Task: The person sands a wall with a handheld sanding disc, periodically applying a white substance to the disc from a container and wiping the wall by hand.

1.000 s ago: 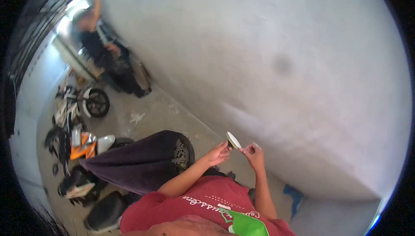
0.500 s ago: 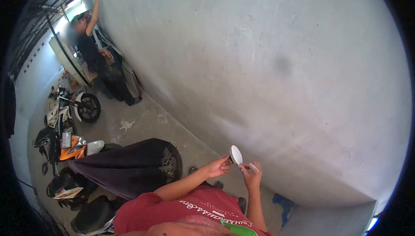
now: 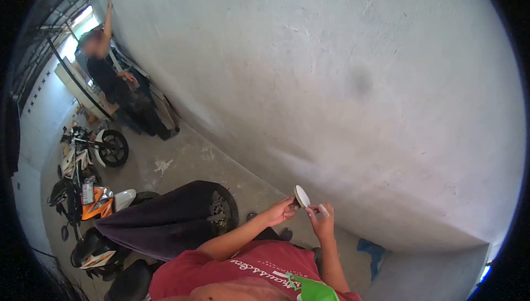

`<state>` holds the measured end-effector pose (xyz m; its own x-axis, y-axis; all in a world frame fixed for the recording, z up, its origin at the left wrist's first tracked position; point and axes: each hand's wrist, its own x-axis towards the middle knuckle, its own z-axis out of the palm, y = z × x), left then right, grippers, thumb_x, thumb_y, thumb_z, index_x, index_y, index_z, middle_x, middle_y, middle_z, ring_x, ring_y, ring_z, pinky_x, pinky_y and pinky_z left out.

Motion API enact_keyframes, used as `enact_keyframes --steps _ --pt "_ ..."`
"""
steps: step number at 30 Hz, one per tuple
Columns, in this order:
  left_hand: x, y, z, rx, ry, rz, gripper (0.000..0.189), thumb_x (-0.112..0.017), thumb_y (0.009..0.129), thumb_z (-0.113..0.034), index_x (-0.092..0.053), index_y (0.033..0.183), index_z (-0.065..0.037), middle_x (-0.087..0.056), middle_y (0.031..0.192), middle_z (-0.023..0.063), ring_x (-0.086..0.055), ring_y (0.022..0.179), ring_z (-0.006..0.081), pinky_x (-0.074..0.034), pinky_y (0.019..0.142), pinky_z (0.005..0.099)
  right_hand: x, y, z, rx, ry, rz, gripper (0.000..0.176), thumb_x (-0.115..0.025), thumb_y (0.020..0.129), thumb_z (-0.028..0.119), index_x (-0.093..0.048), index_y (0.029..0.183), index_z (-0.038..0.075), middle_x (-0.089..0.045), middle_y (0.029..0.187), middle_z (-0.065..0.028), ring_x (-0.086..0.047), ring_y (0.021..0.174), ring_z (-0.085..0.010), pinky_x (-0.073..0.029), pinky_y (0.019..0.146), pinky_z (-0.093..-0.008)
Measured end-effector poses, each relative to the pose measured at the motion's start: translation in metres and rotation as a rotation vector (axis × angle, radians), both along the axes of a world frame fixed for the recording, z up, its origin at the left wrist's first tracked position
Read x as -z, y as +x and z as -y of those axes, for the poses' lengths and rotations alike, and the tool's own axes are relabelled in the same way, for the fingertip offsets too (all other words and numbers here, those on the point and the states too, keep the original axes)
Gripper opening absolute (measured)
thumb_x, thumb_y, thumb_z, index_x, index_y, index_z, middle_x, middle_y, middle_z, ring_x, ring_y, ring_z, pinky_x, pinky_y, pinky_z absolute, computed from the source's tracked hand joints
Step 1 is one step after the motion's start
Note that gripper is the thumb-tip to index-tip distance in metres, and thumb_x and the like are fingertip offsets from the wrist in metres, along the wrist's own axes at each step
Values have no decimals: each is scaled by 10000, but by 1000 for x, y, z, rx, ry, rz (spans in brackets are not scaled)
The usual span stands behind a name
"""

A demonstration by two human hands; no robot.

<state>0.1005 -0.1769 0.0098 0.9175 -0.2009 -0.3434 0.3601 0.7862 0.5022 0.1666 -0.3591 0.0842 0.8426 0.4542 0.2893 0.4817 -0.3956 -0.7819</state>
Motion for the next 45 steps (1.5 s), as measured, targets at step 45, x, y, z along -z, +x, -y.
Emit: enact_keyframes --steps 45 --pt "-55 65 17 -128 1269 133 381 -548 980 -385 -592 1004 -8 -644 832 141 -591 776 193 -478 728 338 -39 53 3 79 131 -451 230 -566 956 180 -614 918 -42 -580 716 -141 -487 657 -169 -436 640 -332"
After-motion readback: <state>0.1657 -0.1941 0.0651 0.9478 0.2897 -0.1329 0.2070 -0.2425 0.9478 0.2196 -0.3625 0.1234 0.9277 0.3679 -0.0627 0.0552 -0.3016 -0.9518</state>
